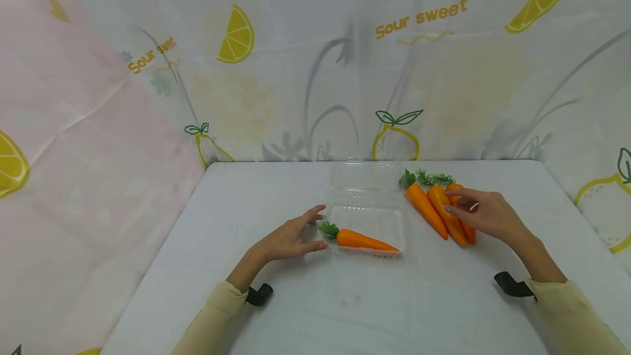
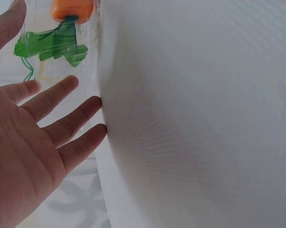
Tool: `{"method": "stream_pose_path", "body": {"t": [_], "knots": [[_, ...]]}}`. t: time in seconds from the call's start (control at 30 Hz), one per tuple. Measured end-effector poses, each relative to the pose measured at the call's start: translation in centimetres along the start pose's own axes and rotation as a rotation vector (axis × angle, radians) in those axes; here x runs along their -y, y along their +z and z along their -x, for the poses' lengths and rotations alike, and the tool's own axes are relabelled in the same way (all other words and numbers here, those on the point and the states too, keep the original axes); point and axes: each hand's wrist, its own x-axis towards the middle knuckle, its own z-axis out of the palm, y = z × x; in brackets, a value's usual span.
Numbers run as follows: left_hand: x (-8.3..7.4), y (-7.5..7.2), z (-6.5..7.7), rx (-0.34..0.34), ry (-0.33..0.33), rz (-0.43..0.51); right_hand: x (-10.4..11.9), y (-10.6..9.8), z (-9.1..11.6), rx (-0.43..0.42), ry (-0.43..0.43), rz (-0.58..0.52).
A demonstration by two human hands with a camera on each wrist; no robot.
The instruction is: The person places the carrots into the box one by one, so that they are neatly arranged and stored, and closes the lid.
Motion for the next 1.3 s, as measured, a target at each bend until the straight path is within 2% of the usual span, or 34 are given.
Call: {"method": "stream_pose_path", "body": {"t": [0.27,0.47,0.83,1.3], "knots": [[0.0,0.0,0.1,-0.001,-0.003,0.005,-0.2,-0.1,0.2,-0.012,-0.005,0.005],[-0.1,0.0,0.1,-0.002,-0.003,0.001,-0.7,-0.3,0.3,-0.014,0.022,0.011],[-0.1,0.0,0.1,0.001,-0.002,0.002,-1.1,-0.6,0.4,-0.006,0.044,0.086],[-0.1,0.0,0.1,-0.004,-0.007,-0.004,-1.7,-0.8,0.6,-0.011,0.081,0.123]]}}
